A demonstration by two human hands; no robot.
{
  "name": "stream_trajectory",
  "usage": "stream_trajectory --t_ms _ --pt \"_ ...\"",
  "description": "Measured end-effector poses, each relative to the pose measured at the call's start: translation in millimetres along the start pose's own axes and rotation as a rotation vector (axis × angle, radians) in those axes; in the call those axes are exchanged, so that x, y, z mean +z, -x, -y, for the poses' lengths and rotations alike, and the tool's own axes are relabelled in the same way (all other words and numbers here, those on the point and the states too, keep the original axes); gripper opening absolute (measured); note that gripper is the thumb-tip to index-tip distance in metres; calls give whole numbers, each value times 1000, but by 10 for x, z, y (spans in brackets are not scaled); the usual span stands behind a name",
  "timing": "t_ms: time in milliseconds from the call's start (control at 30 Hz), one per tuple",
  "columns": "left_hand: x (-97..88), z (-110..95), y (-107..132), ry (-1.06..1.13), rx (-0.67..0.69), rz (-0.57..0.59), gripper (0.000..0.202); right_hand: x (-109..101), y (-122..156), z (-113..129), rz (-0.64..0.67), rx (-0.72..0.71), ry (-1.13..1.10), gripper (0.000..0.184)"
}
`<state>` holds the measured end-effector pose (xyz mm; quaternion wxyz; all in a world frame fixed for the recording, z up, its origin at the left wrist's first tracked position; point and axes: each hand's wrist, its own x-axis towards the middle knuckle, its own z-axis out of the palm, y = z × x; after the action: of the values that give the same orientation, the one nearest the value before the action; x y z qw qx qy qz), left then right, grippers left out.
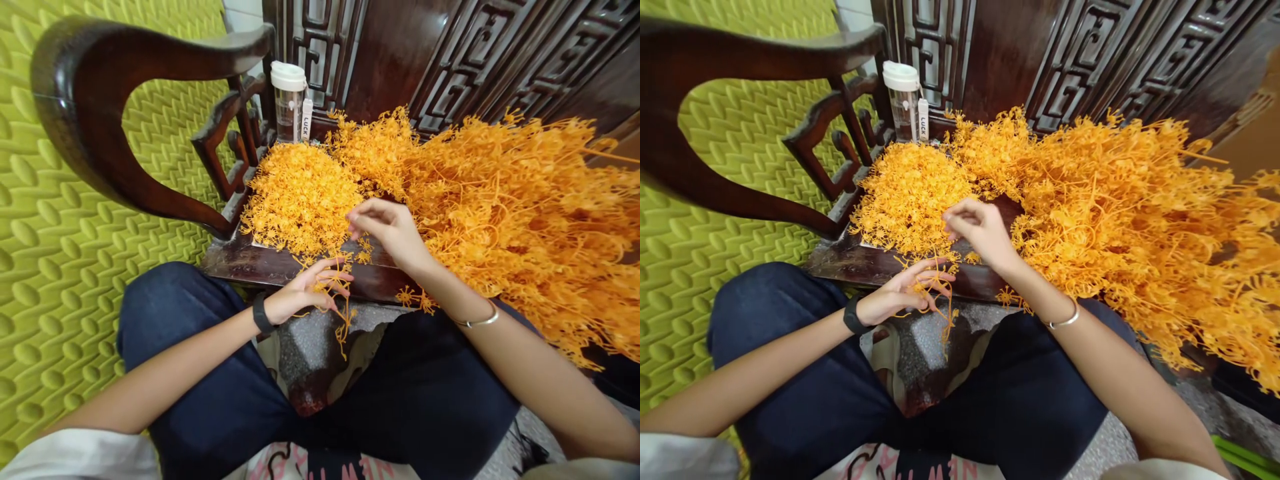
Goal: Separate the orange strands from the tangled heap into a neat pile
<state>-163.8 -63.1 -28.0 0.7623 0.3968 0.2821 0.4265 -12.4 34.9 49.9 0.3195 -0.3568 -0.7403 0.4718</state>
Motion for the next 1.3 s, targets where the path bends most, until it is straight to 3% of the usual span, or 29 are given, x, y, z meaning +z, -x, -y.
stream_trajectory --t_ms 100,167,267,467,633,733,867,1033,1167,1300 --pt "0 12 -3 201 44 -13 34 155 179 72 320 -192 286 16" --pt "-2 27 1 277 74 -41 18 234 265 69 426 -325 486 21" --pt "2 18 11 349 38 -71 19 287 306 0 450 -389 613 21" --pt "12 -98 23 416 -22 -174 43 390 314 -133 484 -461 771 20" --pt "11 -98 24 408 -11 -204 42 494 364 -135 422 -391 943 18" --pt "21 -86 14 341 0 -192 41 482 360 -127 439 -362 849 17" --pt "2 -58 2 220 6 -160 39 402 324 -56 418 -180 519 12" --pt "-46 -61 21 11 35 -175 30 265 250 59 241 38 188 10" --pt "-40 -120 41 -124 -34 -178 24 210 207 33 202 149 63 8" --pt "-36 -113 46 -166 -55 -217 28 253 224 -28 224 128 140 8"
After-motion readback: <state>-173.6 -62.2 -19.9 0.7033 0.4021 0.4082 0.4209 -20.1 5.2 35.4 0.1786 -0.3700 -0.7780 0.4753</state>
